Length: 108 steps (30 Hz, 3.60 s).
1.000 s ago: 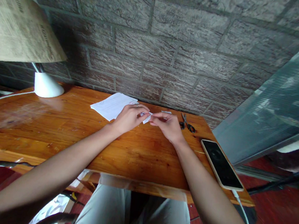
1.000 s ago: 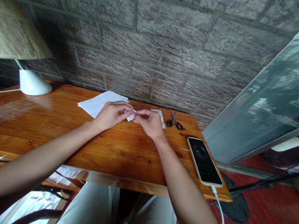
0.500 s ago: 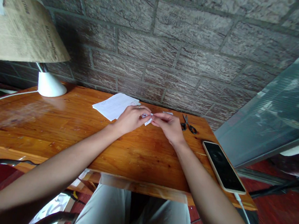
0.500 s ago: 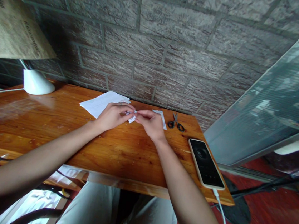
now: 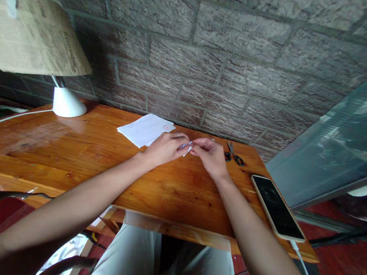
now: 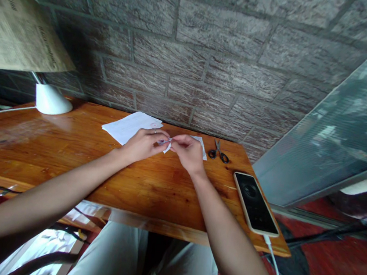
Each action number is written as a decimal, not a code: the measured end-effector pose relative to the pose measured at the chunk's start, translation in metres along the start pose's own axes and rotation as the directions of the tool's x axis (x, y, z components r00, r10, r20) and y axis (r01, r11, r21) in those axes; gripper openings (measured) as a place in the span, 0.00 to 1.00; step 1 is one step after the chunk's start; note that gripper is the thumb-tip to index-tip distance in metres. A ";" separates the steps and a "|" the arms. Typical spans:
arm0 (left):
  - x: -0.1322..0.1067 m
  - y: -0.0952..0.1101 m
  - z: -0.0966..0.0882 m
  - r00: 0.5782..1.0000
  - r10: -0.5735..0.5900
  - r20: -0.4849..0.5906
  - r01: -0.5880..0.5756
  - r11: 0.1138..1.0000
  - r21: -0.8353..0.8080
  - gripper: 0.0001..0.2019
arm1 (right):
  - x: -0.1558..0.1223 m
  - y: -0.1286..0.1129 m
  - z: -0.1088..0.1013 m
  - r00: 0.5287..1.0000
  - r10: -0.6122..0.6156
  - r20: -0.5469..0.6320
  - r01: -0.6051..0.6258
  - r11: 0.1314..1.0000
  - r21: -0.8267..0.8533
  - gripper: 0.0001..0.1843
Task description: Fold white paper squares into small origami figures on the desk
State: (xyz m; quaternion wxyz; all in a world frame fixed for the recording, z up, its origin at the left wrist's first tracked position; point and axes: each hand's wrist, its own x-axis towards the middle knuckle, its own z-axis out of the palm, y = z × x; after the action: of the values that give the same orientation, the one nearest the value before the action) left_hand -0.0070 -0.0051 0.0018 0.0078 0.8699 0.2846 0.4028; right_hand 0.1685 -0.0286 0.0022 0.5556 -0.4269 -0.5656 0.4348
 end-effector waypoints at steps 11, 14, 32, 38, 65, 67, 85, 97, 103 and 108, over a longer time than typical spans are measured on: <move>0.001 -0.002 0.002 0.998 -0.026 -0.062 0.018 0.992 -0.124 0.06 | 0.001 0.000 -0.003 0.999 0.031 0.031 -0.033 0.998 0.060 0.21; 0.001 -0.001 0.000 0.995 -0.037 -0.088 0.024 0.989 -0.148 0.06 | 0.002 -0.001 -0.005 0.998 0.044 0.050 -0.047 0.997 0.063 0.23; 0.000 -0.002 0.002 0.989 0.003 -0.147 -0.018 0.995 -0.098 0.05 | 0.002 -0.007 -0.010 0.994 -0.053 0.094 0.064 0.991 -0.120 0.16; 0.000 0.001 0.003 0.987 0.022 -0.157 -0.035 0.996 -0.079 0.05 | 0.002 -0.005 -0.010 0.997 -0.047 0.056 0.049 0.998 -0.043 0.18; 0.001 0.006 0.000 0.972 -0.178 -0.151 0.124 0.942 -0.311 0.09 | 0.001 -0.018 -0.015 0.989 0.058 0.137 -0.072 0.992 0.099 0.20; 0.000 0.006 0.001 0.965 -0.219 -0.142 0.159 0.925 -0.345 0.10 | 0.001 -0.018 -0.015 0.989 0.068 0.134 -0.082 0.992 0.098 0.20; 0.002 -0.005 0.010 0.915 -0.403 0.015 0.310 0.678 -0.667 0.17 | 0.003 -0.019 -0.023 0.981 0.103 0.162 -0.123 0.985 0.121 0.20; 0.002 -0.006 0.010 0.915 -0.380 0.136 0.350 0.582 -0.734 0.16 | 0.003 -0.019 -0.020 0.985 0.110 0.130 -0.120 0.990 0.068 0.20; 0.004 -0.005 0.008 0.901 -0.402 0.163 0.373 0.525 -0.765 0.17 | 0.003 -0.022 -0.024 0.979 0.095 0.179 -0.112 0.990 0.085 0.21; 0.003 -0.005 0.010 0.895 -0.418 0.156 0.378 0.526 -0.762 0.16 | 0.004 -0.021 -0.023 0.983 0.096 0.159 -0.107 0.992 0.062 0.23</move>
State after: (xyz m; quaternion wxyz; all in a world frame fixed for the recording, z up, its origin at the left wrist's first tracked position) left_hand -0.0008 0.0032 -0.0037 0.4664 0.6820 0.2734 0.4925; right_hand 0.1917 -0.0300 0.0232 0.5013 -0.4003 -0.5692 0.5143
